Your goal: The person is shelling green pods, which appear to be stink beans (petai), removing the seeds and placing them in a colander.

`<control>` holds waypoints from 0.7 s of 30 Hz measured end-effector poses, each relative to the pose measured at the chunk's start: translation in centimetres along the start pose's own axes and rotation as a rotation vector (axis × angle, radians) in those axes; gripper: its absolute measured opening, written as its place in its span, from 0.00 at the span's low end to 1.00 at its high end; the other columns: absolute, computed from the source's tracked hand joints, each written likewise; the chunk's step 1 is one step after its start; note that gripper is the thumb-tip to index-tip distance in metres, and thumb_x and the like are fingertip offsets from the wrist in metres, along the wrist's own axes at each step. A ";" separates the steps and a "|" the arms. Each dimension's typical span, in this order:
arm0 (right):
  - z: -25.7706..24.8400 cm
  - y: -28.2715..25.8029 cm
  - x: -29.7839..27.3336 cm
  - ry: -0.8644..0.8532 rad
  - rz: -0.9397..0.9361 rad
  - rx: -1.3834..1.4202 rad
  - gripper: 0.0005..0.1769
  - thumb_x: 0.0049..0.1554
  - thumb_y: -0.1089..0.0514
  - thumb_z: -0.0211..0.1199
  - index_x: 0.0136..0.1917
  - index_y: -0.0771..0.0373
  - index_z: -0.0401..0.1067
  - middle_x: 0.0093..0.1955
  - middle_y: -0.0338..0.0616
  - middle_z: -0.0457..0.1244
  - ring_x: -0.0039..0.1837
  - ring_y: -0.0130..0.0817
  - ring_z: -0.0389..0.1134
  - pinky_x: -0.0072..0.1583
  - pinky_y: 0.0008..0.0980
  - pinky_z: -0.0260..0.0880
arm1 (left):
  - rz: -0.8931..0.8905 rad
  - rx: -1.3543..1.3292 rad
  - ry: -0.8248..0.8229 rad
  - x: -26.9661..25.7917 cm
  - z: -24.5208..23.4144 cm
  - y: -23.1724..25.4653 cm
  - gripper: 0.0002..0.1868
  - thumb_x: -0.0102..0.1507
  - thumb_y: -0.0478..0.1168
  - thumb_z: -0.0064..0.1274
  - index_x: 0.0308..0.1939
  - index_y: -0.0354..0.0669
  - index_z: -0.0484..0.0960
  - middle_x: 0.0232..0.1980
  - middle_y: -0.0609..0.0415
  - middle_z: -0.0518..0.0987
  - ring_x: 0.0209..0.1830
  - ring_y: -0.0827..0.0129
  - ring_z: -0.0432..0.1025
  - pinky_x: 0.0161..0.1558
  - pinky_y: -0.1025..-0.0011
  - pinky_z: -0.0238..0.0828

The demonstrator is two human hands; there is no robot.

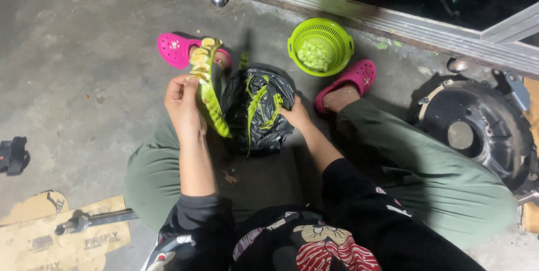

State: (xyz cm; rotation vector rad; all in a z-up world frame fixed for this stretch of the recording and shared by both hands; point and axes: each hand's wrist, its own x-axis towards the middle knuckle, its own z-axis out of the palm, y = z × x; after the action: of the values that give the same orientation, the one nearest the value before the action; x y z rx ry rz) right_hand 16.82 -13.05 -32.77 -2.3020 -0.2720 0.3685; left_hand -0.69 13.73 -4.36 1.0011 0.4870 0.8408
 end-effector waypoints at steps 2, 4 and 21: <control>-0.5 -0.7 -1.1 -0.039 0.052 -0.052 0.42 0.52 0.46 0.67 0.74 0.62 0.56 0.55 0.67 0.67 0.58 0.63 0.69 0.58 0.50 0.68 | 0.010 -0.024 0.011 0.1 -0.3 0.5 0.02 0.69 0.31 0.54 0.41 0.37 0.80 0.37 0.58 0.80 0.35 0.78 0.71 0.41 0.78 0.69; -1.2 0.2 -1.3 -0.074 0.106 -0.101 0.40 0.50 0.53 0.65 0.74 0.59 0.58 0.55 0.66 0.68 0.59 0.63 0.69 0.59 0.50 0.68 | 0.020 -0.045 0.014 0.3 -0.6 1.0 0.02 0.69 0.32 0.54 0.41 0.37 0.79 0.38 0.58 0.79 0.36 0.77 0.71 0.42 0.77 0.69; -16.9 -6.4 -5.2 0.340 -0.276 0.052 0.23 0.58 0.57 0.68 0.65 0.63 0.71 0.55 0.51 0.67 0.53 0.42 0.70 0.57 0.37 0.71 | -0.042 -0.137 -0.135 -3.4 5.3 -0.9 0.01 0.67 0.32 0.56 0.42 0.38 0.81 0.35 0.59 0.80 0.32 0.79 0.70 0.37 0.78 0.68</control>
State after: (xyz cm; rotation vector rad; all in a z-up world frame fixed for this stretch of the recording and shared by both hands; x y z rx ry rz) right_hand 17.25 -21.58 -16.03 -2.1928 -0.3952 -0.1524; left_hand 1.31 7.91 -2.66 0.9113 0.3294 0.7536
